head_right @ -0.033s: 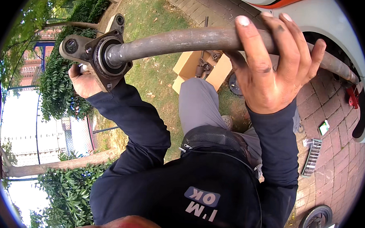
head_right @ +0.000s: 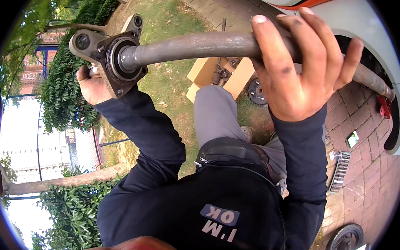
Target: The person sits on the ground and uses a hammer to strike a metal rod inserted into a car wheel hub assembly. They repeatedly hit the rod to dislodge a component, then insert the rod into the car's wheel well area.
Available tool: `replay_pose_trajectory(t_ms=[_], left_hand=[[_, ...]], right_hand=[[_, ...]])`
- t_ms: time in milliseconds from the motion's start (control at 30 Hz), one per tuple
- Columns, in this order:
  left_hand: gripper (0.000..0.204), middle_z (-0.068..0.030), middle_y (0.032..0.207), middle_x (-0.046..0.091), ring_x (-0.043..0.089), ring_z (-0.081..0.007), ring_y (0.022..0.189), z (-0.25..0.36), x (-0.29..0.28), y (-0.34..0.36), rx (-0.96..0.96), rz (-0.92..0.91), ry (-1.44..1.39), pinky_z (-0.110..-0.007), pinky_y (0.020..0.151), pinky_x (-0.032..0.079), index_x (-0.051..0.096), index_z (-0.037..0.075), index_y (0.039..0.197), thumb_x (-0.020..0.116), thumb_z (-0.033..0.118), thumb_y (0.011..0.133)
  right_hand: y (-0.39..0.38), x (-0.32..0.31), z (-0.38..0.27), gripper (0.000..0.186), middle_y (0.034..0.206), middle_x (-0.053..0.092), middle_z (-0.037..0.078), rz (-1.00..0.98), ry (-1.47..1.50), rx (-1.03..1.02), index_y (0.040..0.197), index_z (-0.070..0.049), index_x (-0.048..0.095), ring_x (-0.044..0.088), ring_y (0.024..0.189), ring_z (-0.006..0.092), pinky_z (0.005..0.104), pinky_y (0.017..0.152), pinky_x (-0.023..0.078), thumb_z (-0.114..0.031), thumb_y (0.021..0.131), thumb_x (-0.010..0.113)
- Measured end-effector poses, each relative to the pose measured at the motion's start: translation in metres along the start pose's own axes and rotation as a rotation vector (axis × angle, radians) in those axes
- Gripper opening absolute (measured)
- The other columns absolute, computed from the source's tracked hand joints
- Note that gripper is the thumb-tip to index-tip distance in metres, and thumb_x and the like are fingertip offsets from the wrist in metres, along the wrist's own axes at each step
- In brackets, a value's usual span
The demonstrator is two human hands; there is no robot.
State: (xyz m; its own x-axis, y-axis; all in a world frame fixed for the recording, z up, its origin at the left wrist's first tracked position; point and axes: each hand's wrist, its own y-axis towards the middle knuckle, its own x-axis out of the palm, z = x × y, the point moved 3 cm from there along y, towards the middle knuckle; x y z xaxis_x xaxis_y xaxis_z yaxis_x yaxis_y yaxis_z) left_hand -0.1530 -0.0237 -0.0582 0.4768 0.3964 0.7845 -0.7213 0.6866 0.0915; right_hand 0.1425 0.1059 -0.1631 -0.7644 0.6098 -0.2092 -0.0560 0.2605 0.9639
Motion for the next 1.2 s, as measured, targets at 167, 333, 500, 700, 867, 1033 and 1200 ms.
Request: replay_pose_trajectory(t_ms=[167, 333, 500, 700, 867, 1033, 1200], left_hand=[[0.028, -0.009, 0.072, 0.044, 0.043, -0.0242, 0.074, -0.069, 0.012, 0.007, -0.171, -0.279, -0.196, -0.039, 0.074, 0.041, 0.042, 0.008, 0.073, 0.054, 0.033, 0.079], [0.052, -0.0077, 0.07, 0.047, 0.046, -0.0233, 0.067, -0.173, -0.014, 0.051, -0.11, -0.107, 0.135, -0.04, 0.067, 0.043, 0.043, 0.009, 0.074, 0.045, 0.056, 0.097], [0.048, -0.0031, 0.053, 0.041, 0.039, -0.0167, 0.038, -0.353, -0.208, 0.0, -0.578, 0.173, 0.749, -0.032, 0.038, 0.035, 0.048, 0.011, 0.077, 0.051, 0.054, 0.1], [0.074, -0.0285, 0.147, 0.043, 0.037, -0.0354, 0.142, -0.474, -0.346, -0.093, -0.525, 0.068, 1.321, -0.048, 0.117, 0.026, 0.041, -0.006, 0.142, 0.075, 0.028, 0.087], [0.101, -0.0245, 0.142, 0.045, 0.04, -0.0359, 0.137, -0.325, -0.045, -0.03, 0.214, -0.972, 0.938, -0.046, 0.115, 0.03, 0.04, -0.005, 0.141, 0.087, 0.049, 0.07], [0.092, -0.0185, 0.127, 0.059, 0.056, -0.0283, 0.121, -0.329, 0.022, -0.021, 0.002, -1.39, 1.076, -0.039, 0.106, 0.042, 0.047, -0.003, 0.139, 0.089, 0.037, 0.067], [0.09, -0.0161, 0.125, 0.06, 0.06, -0.0239, 0.114, -0.32, 0.048, -0.017, 0.002, -1.627, 0.981, -0.037, 0.103, 0.046, 0.047, -0.003, 0.139, 0.089, 0.027, 0.066]], right_hand=[[-0.022, 0.013, 0.024, 0.048, 0.087, 0.06, -0.001, -0.217, 0.072, -0.024, 0.112, -0.02, 0.07, 0.06, 0.078, 0.0168, 0.0379, 0.09, 0.043, -0.014, 0.065, 0.08], [-0.133, 0.058, 0.078, 0.034, 0.096, 0.068, 0.01, -0.585, 0.382, 0.412, 0.108, -0.006, 0.067, 0.062, 0.088, 0.0264, 0.0359, 0.084, 0.045, -0.019, 0.08, 0.08], [-0.227, 0.055, 0.118, 0.032, 0.082, 0.065, 0.01, -0.588, 0.511, 0.911, 0.108, -0.006, 0.063, 0.063, 0.076, 0.0195, 0.0318, 0.072, 0.051, -0.022, 0.085, 0.078], [-0.268, 0.023, 0.132, 0.033, 0.083, 0.055, 0.002, -0.502, 0.572, 1.033, 0.113, -0.004, 0.059, 0.051, 0.077, 0.0115, 0.0281, 0.071, 0.045, -0.019, 0.088, 0.076], [-0.265, 0.004, 0.139, 0.036, 0.086, 0.063, 0.009, -0.453, 0.45, 1.021, 0.113, -0.004, 0.061, 0.058, 0.078, 0.0184, 0.0311, 0.072, 0.047, -0.018, 0.084, 0.078], [-0.24, -0.004, 0.139, 0.039, 0.089, 0.066, 0.011, -0.567, 0.42, 0.79, 0.115, -0.006, 0.063, 0.06, 0.079, 0.0245, 0.0344, 0.075, 0.047, -0.019, 0.081, 0.08], [-0.253, -0.001, 0.146, 0.044, 0.098, 0.066, 0.009, -0.809, 1.204, 1.128, 0.121, 0.002, 0.061, 0.06, 0.088, 0.0143, 0.03, 0.082, 0.048, -0.017, 0.085, 0.079]])
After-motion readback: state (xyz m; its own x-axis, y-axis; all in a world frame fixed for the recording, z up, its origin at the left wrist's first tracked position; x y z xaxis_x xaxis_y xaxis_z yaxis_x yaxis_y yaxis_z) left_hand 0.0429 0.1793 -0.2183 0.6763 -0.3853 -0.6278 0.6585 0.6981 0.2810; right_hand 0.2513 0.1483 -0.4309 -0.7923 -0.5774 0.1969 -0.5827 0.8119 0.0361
